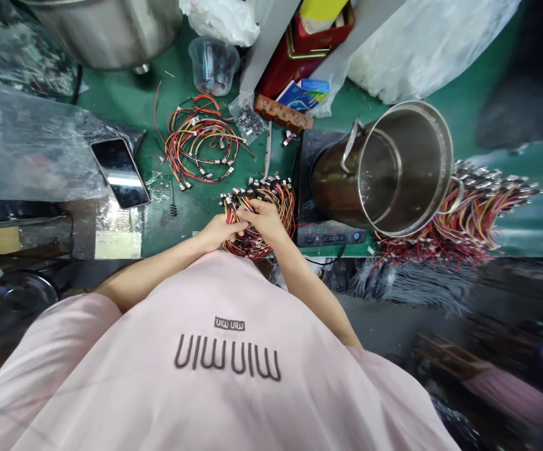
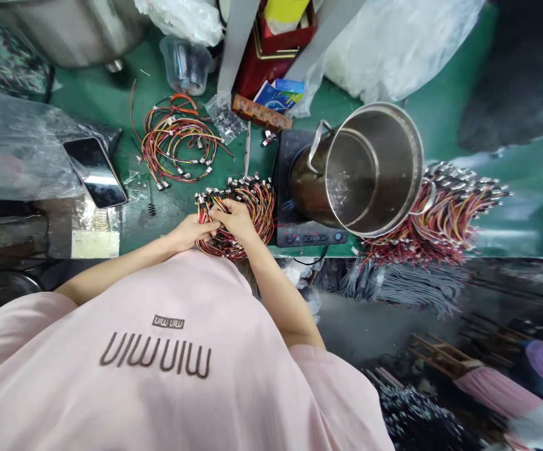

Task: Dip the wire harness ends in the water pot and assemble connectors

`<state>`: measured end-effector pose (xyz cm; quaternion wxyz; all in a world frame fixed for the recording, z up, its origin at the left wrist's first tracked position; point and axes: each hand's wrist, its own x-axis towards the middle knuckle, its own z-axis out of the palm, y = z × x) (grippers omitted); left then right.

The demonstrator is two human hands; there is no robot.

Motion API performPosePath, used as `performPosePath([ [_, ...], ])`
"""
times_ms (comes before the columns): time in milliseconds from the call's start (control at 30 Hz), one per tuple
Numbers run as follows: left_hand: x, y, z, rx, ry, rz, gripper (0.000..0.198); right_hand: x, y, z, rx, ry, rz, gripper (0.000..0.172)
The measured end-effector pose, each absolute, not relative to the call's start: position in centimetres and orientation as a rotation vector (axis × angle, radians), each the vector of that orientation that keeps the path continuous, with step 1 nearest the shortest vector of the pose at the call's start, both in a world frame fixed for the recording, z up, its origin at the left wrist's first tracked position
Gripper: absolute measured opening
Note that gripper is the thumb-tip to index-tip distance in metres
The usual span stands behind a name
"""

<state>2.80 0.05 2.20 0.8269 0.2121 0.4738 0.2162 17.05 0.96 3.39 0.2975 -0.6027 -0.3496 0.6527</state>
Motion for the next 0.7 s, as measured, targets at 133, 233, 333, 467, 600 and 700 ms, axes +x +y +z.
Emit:
performPosePath([
  [133, 3.1, 0.2, 2.3, 0.524, 1.052, 0.411, 0.019, 16.6, 1.0, 3.1, -1.703, -1.056, 1.653, 0.019],
  [233, 3.0, 0.2, 2.4, 0.524, 1.043, 0.404, 0.021, 16.6, 1.0, 2.8, -1.750, -1.135, 1.564, 0.015],
  [333, 2.7, 0.2, 2.4, 0.467, 0.985, 0.439, 0.019, 16.7, 1.2, 2.9, -1.773, -1.109, 1.508, 0.015],
  [467, 2.3, 0.1, 1.8, 0.364, 0.933, 0.495, 0.018, 17.2, 1.3, 3.5, -1.756, -1.099, 1.485, 0.018],
  [600, 2.5, 0.0, 1.1, 0.338, 0.984, 0.507, 0.016, 17.2, 1.2, 3.8, -1.673, -1.176, 1.612, 0.014],
  [700, 2.8, 0.1, 1.2, 0.361, 1.015, 0.520, 0.012, 16.8, 1.2, 3.9, -1.706, -1.215, 1.620, 0.017],
])
